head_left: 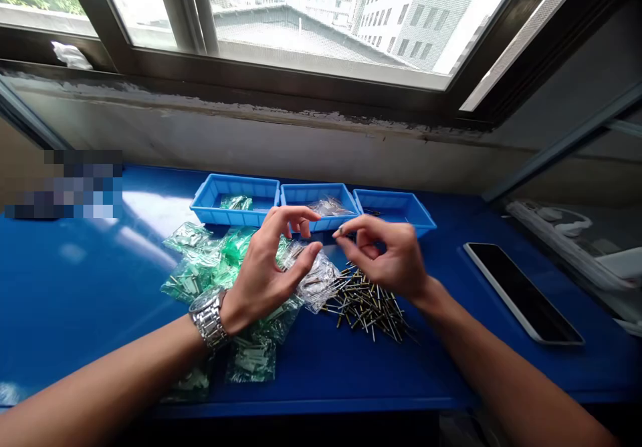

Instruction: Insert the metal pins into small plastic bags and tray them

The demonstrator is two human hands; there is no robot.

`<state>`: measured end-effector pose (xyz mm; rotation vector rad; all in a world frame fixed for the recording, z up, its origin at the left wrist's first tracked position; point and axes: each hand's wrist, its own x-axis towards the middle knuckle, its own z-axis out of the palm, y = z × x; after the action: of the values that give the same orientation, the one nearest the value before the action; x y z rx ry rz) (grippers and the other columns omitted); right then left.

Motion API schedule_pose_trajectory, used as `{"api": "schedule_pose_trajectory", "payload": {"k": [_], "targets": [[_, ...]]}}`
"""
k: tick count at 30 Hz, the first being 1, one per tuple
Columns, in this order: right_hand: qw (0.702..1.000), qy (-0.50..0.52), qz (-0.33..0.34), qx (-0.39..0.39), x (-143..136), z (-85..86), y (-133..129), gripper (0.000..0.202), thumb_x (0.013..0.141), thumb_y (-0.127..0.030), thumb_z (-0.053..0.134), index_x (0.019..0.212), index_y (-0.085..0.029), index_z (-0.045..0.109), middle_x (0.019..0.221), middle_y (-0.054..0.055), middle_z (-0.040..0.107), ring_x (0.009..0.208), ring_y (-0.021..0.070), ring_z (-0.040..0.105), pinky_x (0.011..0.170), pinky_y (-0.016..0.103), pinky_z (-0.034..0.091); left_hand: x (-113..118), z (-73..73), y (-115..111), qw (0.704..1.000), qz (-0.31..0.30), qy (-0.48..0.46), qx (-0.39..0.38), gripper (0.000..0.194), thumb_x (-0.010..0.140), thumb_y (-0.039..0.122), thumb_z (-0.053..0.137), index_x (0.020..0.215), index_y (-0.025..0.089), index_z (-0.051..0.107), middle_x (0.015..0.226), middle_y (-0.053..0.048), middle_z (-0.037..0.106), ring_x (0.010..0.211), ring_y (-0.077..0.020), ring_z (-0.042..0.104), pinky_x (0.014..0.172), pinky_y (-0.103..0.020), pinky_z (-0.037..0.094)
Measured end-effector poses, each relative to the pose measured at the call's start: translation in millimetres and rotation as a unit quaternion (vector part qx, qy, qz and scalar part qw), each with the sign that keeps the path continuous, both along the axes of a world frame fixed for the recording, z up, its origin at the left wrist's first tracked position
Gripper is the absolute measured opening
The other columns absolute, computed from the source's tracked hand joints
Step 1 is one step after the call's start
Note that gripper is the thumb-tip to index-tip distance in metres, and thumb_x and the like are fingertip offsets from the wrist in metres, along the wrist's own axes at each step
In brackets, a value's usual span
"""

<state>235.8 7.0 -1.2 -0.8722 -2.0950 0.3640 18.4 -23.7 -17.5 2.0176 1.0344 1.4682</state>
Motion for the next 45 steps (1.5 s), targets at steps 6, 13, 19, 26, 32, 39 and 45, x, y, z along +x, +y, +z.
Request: {"api": "schedule_pose_trajectory", "payload": {"k": [6,13,19,26,32,39,45], "targets": [[0.962,-0.117,-0.242,0.048,49.0,27.7,26.7,0.016,0.093,-0.032,0.067,0.091,-0.019,0.076,0.052,-0.006,0.038,0.048,0.0115,0.038,0.055,0.030,0.037,-0.7,-1.7,3.6,0.998,0.000,0.052,0.033,0.024,0.098,0.018,0.059,0.122,0.021,0.057,0.100,-0.004,0.064,0.095,-0.0203,0.058,0.084,-0.038,0.050],[0.953,-0.215,-0.213,-0.007,59.1,40.5,25.7,0.020,0.093,-0.038,0.067,0.091,-0.021,0.079,0.054,-0.003,0.051,0.049,0.0124,0.044,0.051,0.029,0.034,-6.0,4.2,10.1,0.988,-0.017,0.089,0.127,0.018,0.096,0.010,0.056,0.110,0.021,0.061,0.094,-0.004,0.068,0.090,-0.0205,0.060,0.080,-0.039,0.053],[0.912,-0.390,-0.100,-0.079,42.9,32.7,17.4,0.015,0.094,-0.034,0.067,0.097,-0.026,0.080,0.066,0.000,0.067,0.056,0.0143,0.057,0.053,0.028,0.035,-11.0,28.0,14.6,0.959,-0.030,0.132,0.248,0.024,0.092,0.004,0.057,0.107,0.022,0.061,0.093,-0.003,0.072,0.086,-0.0206,0.062,0.080,-0.040,0.055],[0.852,-0.512,-0.104,-0.037,34.8,13.3,21.8,0.016,0.098,-0.027,0.061,0.104,-0.024,0.075,0.087,0.005,0.078,0.077,0.0238,0.072,0.055,0.030,0.032,-16.9,29.6,19.8,0.950,-0.052,0.170,0.256,0.024,0.091,0.004,0.058,0.107,0.022,0.061,0.094,-0.003,0.072,0.087,-0.0205,0.062,0.080,-0.039,0.056],[0.845,-0.531,-0.058,-0.025,29.4,18.8,24.5,0.016,0.099,-0.027,0.058,0.102,-0.021,0.073,0.082,0.007,0.077,0.068,0.0220,0.069,0.053,0.030,0.029,-15.1,20.7,19.9,0.954,-0.071,0.192,0.219,0.023,0.094,0.006,0.055,0.110,0.021,0.061,0.096,-0.005,0.072,0.089,-0.0218,0.061,0.082,-0.041,0.056],[0.846,-0.528,-0.053,-0.044,33.8,21.5,31.2,0.011,0.094,-0.029,0.065,0.096,-0.022,0.073,0.081,0.006,0.076,0.070,0.0223,0.069,0.053,0.030,0.030,-14.8,6.2,19.6,0.967,-0.084,0.180,0.162,0.020,0.096,0.008,0.054,0.110,0.021,0.061,0.098,-0.006,0.073,0.091,-0.0221,0.061,0.081,-0.041,0.055],[0.845,-0.528,-0.048,-0.065,31.1,19.5,33.8,0.013,0.094,-0.030,0.065,0.099,-0.024,0.074,0.085,0.006,0.076,0.075,0.0235,0.069,0.056,0.030,0.031,-19.2,3.1,19.2,0.973,-0.079,0.167,0.137,0.017,0.097,0.008,0.055,0.108,0.020,0.061,0.097,-0.005,0.072,0.092,-0.0214,0.060,0.080,-0.039,0.054]]}}
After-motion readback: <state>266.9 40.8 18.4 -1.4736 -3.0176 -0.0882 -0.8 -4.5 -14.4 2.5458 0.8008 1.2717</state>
